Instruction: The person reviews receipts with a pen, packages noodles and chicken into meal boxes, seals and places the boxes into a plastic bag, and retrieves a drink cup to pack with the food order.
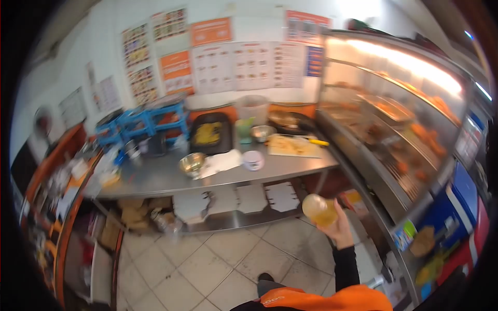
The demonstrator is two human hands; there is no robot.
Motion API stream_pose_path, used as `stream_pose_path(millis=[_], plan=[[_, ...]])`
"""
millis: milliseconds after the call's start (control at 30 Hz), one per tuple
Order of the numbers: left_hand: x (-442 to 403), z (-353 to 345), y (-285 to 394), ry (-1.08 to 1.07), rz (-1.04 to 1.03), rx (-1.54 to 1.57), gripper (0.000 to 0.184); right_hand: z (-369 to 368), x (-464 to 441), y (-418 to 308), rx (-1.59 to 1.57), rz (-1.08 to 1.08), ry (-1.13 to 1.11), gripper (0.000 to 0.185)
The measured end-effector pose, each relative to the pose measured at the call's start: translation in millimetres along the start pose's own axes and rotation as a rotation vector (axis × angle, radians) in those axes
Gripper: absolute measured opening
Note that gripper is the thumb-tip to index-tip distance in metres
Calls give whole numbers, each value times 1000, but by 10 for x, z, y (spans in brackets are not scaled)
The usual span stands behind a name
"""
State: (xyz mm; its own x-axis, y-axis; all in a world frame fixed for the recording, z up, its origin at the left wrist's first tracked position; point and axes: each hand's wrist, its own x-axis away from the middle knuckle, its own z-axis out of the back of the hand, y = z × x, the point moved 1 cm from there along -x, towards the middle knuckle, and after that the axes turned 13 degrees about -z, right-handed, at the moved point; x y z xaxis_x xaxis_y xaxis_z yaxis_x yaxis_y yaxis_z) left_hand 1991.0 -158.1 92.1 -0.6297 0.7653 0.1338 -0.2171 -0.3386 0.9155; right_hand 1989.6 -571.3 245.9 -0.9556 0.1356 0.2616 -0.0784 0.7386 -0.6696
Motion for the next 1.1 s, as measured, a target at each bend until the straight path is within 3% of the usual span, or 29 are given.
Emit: stream_pose_path(millis=[33,67,100,133,200,233,300,433,500,600,667,700,800,867,900,967,1033,1100], plan=[[-47,79,-213,-23,40,-8,23,38,-147,212,61,19,189,43],[-67,192,-401,-30,73,-17,24,-60,-207,333,305,-9,226,38],[-89,324,-589,-34,110,-24,25,-124,-347,495,496,-35,350,46],[-92,479,-772,-31,148,-26,26,-149,-517,679,512,-61,321,46],[-108,822,-1122,-24,217,-27,28,-328,-867,978,1266,-18,588,60],[-120,1006,-1294,-25,246,-30,29,-491,-1056,1101,1267,-21,567,60],[-163,1399,-1632,-15,300,-29,32,-900,-1438,1356,1900,2,463,69],[-286,2289,-2169,13,375,-41,38,-1661,-2577,1835,1834,65,255,68],[-276,2729,-2372,33,401,-54,41,-2317,-3034,2020,1586,279,154,69],[-249,3482,-2569,134,386,-135,45,-3241,-3795,2229,1622,360,172,67],[-280,4002,-2568,215,421,-283,56,-3646,-4419,2438,1635,567,91,67],[-284,4328,-2435,242,466,-362,65,-3799,-4685,2544,1647,557,65,67],[-250,5182,-2254,394,570,-239,60,-4215,-5378,2934,1876,539,31,70],[-168,5743,-2110,445,460,56,62,-4394,-5718,3210,1943,511,20,75],[-103,6036,-2329,459,460,64,62,-4511,-5866,3318,1949,518,4,75],[8,6677,-2683,268,189,-185,56,-4743,-6093,3521,1879,522,47,79],[87,7535,-2599,265,488,-11,49,-4976,-6292,3722,1857,547,39,83],[57,8492,-2541,404,600,-167,44,-5249,-6457,3838,1752,500,7,90]])
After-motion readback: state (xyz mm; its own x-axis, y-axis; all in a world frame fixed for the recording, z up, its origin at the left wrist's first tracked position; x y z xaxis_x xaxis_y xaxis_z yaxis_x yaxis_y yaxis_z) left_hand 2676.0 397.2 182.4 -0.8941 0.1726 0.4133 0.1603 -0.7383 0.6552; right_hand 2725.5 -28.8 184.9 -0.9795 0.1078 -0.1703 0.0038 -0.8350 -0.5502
